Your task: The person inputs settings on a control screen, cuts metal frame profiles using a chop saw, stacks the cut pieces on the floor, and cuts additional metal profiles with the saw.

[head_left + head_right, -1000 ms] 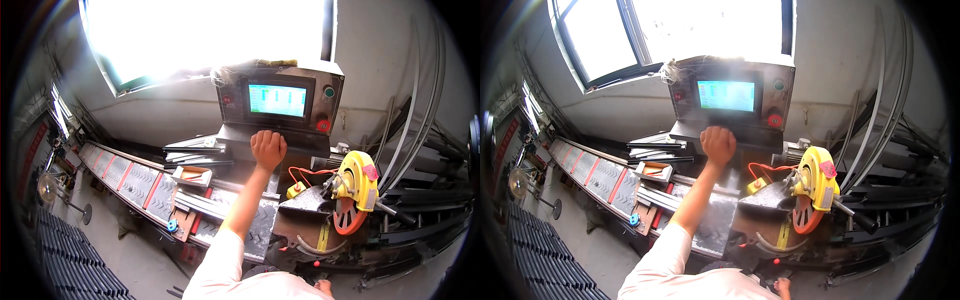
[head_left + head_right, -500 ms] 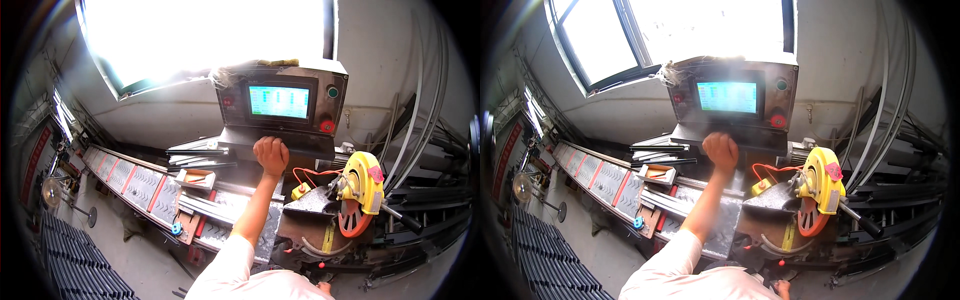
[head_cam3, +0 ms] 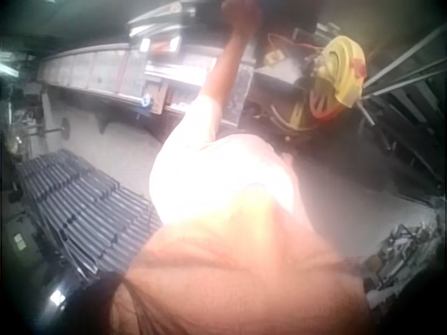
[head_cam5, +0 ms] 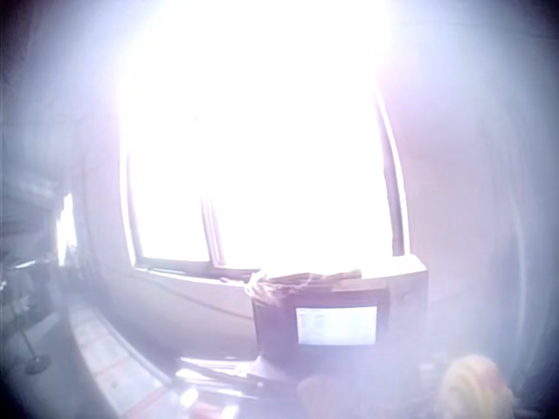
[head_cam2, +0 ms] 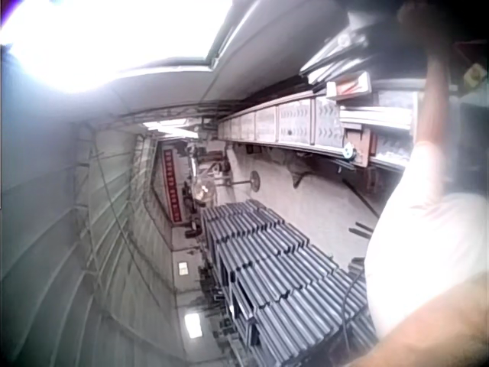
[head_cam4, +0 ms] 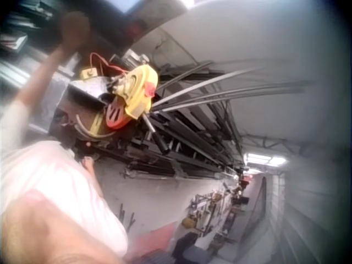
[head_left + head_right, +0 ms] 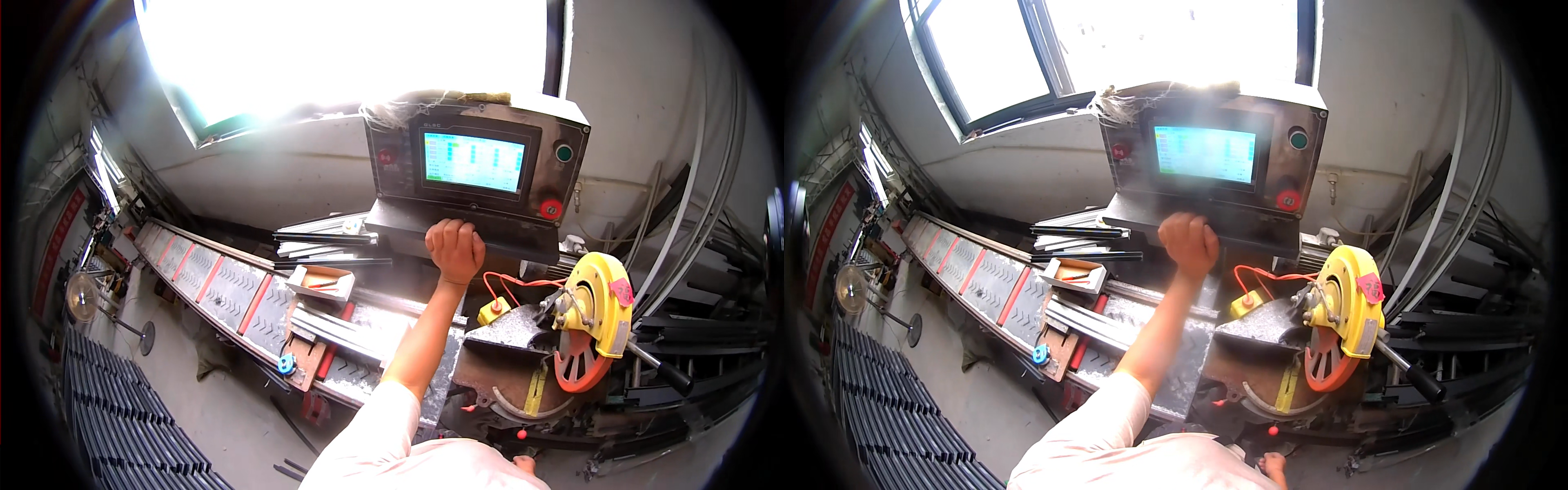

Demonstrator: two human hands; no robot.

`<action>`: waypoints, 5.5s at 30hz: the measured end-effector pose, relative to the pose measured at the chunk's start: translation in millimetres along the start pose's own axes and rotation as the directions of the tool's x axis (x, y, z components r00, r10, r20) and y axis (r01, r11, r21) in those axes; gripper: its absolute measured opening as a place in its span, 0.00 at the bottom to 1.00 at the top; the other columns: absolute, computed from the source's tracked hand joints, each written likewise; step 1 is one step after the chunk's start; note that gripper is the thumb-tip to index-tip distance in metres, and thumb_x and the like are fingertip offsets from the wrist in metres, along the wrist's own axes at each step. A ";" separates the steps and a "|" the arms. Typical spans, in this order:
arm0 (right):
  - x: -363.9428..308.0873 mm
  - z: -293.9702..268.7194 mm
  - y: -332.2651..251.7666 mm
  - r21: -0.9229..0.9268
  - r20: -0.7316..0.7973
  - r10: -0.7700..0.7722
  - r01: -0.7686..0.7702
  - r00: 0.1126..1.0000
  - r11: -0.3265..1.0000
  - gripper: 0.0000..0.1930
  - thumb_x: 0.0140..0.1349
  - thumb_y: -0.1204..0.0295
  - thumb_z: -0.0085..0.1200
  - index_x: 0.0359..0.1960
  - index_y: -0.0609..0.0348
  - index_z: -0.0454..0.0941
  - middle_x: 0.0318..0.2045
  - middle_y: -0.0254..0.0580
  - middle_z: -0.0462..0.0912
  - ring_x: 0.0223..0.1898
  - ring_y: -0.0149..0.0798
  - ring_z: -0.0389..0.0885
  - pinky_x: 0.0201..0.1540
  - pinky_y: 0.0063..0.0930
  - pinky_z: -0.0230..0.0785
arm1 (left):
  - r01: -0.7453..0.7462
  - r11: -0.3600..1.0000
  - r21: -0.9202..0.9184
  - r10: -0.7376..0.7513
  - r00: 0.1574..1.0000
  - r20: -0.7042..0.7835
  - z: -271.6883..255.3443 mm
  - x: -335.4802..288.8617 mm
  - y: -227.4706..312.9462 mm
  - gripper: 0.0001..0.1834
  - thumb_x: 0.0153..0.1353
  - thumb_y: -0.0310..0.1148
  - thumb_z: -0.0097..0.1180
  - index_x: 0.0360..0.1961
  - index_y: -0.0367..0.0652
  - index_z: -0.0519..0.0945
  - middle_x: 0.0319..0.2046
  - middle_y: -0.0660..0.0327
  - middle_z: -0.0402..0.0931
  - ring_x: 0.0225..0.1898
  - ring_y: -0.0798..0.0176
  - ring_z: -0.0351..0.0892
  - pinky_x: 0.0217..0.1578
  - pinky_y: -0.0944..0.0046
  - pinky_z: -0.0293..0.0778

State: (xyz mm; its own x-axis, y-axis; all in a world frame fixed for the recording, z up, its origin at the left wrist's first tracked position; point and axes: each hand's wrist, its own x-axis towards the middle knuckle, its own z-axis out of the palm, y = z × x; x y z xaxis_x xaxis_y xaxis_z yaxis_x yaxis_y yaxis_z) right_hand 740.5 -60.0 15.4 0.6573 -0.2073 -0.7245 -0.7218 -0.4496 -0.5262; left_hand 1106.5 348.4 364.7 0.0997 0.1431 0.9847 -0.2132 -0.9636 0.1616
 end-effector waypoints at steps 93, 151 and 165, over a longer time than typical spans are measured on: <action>76.4 -41.8 156.6 0.490 0.017 0.226 -0.205 0.974 0.848 0.08 0.63 0.67 0.55 0.33 0.59 0.79 0.21 0.37 0.81 0.19 0.30 0.78 0.19 0.25 0.70 | 0.575 0.313 -0.756 0.104 0.770 0.629 -87.3 24.8 372.1 0.40 0.68 0.64 0.33 0.53 0.29 0.68 0.45 0.47 0.76 0.51 0.51 0.75 0.59 0.52 0.65; 252.8 8.1 -111.0 0.936 -0.177 -0.271 0.247 0.946 0.250 0.28 0.57 0.68 0.65 0.58 0.55 0.66 0.47 0.42 0.77 0.44 0.42 0.77 0.44 0.41 0.72 | 0.518 0.522 -0.677 0.065 0.768 0.638 -126.2 -56.9 322.7 0.26 0.64 0.40 0.54 0.56 0.30 0.68 0.55 0.39 0.69 0.55 0.40 0.71 0.56 0.48 0.67; 143.0 148.0 -263.6 0.944 0.259 0.048 -0.264 0.965 0.199 0.13 0.63 0.68 0.59 0.47 0.55 0.74 0.46 0.41 0.78 0.49 0.45 0.78 0.57 0.49 0.69 | -0.036 0.999 -0.030 0.041 0.329 0.944 -132.4 -318.0 -4.1 0.29 0.52 0.37 0.61 0.53 0.34 0.71 0.51 0.47 0.73 0.58 0.48 0.69 0.62 0.50 0.62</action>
State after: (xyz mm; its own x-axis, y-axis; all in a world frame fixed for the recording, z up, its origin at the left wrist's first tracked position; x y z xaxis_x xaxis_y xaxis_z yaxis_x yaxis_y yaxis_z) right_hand 992.7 157.5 -15.5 0.5433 0.0038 -0.8395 -0.5216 0.7851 -0.3340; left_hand 947.0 336.8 59.7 0.9412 -0.2053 0.2684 -0.2461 -0.9607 0.1282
